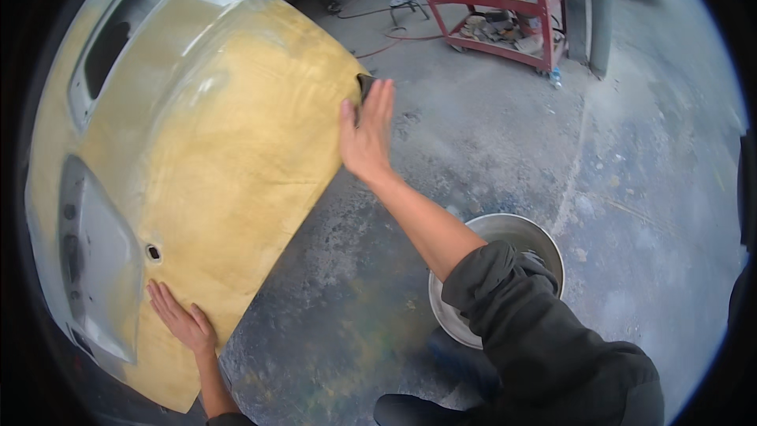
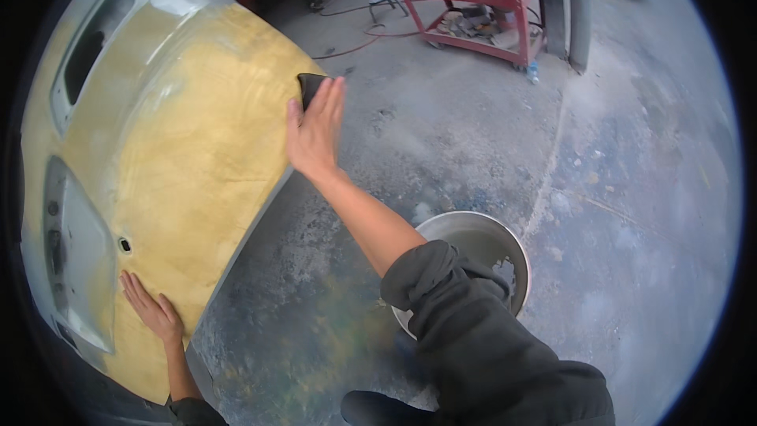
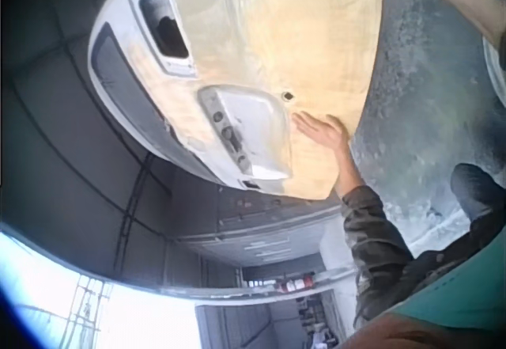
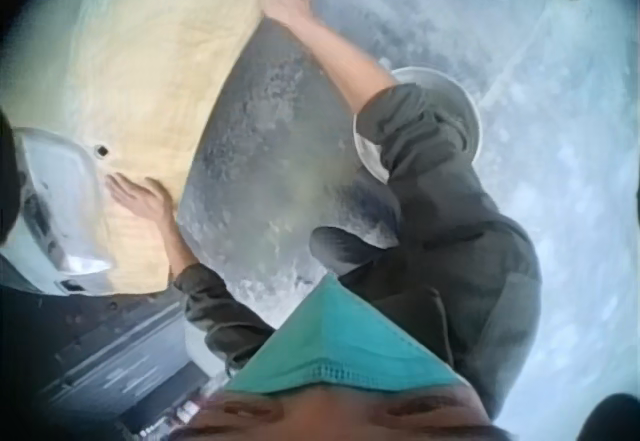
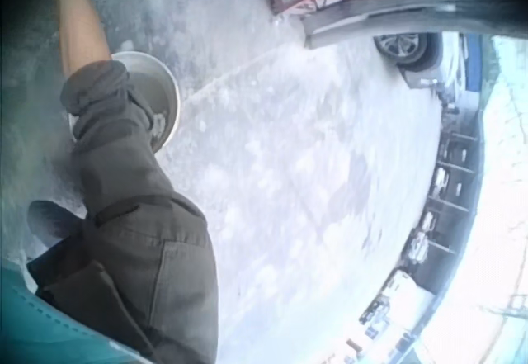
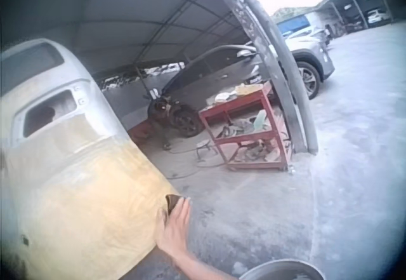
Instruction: The person sands a detached car trunk lid with a sanding block, repeatedly dipping it into a bucket of water. They work across the surface, smoothing the filler and metal areas in a workshop setting.
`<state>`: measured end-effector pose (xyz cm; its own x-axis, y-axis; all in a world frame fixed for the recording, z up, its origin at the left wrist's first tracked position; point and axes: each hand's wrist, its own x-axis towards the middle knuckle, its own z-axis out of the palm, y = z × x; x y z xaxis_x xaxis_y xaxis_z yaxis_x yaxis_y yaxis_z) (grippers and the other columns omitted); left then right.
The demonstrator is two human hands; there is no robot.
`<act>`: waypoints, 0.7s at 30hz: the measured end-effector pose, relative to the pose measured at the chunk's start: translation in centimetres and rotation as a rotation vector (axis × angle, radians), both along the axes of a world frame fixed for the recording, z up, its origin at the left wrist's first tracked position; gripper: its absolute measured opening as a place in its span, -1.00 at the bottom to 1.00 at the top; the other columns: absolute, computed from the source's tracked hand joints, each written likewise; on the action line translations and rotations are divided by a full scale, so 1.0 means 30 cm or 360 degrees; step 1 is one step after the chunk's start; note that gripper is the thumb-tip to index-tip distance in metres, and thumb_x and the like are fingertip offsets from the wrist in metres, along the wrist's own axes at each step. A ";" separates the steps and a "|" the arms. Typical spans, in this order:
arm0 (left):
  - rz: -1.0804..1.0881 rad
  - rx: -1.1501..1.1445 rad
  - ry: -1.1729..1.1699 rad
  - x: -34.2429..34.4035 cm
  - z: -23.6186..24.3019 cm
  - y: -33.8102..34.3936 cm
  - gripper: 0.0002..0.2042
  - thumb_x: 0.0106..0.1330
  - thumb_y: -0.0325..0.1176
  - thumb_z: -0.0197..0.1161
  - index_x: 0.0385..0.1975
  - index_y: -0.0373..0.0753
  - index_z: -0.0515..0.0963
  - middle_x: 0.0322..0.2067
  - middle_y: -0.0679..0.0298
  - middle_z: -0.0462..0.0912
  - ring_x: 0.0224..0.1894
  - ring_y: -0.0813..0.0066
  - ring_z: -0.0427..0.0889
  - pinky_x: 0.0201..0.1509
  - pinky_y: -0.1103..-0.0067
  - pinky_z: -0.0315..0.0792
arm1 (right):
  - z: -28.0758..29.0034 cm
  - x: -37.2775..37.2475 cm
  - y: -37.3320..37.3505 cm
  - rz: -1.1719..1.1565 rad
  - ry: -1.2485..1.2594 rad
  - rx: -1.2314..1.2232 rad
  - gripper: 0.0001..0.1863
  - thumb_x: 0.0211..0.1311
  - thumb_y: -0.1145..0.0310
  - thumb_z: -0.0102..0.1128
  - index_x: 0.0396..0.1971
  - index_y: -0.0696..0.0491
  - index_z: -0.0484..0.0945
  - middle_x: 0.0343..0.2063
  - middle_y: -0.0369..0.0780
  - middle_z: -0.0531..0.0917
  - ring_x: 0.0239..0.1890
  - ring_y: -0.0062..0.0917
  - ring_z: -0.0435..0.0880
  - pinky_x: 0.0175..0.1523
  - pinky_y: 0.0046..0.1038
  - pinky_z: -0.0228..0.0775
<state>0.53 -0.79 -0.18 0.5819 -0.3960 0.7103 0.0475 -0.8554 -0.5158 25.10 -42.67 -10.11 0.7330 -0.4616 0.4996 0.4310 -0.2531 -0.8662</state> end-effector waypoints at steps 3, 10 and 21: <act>0.0007 -0.0037 0.0016 0.002 -0.002 -0.004 -0.33 0.61 -0.09 -0.11 0.57 -0.43 0.14 0.59 -0.14 0.15 0.65 -0.15 0.09 0.68 0.00 -0.07 | 0.055 -0.032 0.065 -0.0139 -0.0004 -0.0206 -0.16 0.55 0.27 -0.04 0.55 0.51 -0.16 0.60 0.36 -0.21 0.68 0.18 -0.29 0.73 0.01 -0.45; 0.0068 -0.0104 0.0023 -0.051 -0.002 0.043 -0.32 0.55 -0.10 -0.04 0.56 -0.41 0.18 0.59 -0.15 0.16 0.65 -0.16 0.08 0.69 0.01 -0.08 | 0.198 -0.073 0.052 0.0248 -0.0737 -0.1203 -0.11 0.20 0.49 0.05 0.56 0.39 0.03 0.61 0.20 0.02 0.70 0.00 -0.14 0.75 -0.08 -0.35; 0.0047 -0.0155 0.0027 -0.043 0.007 0.008 -0.31 0.52 -0.09 0.00 0.56 -0.38 0.20 0.59 -0.14 0.17 0.65 -0.14 0.09 0.69 0.01 -0.09 | 0.546 -0.166 0.538 0.0181 -0.0756 -0.1245 0.05 0.26 0.05 0.25 0.57 0.39 0.04 0.62 0.19 0.01 0.70 0.00 -0.14 0.74 -0.06 -0.37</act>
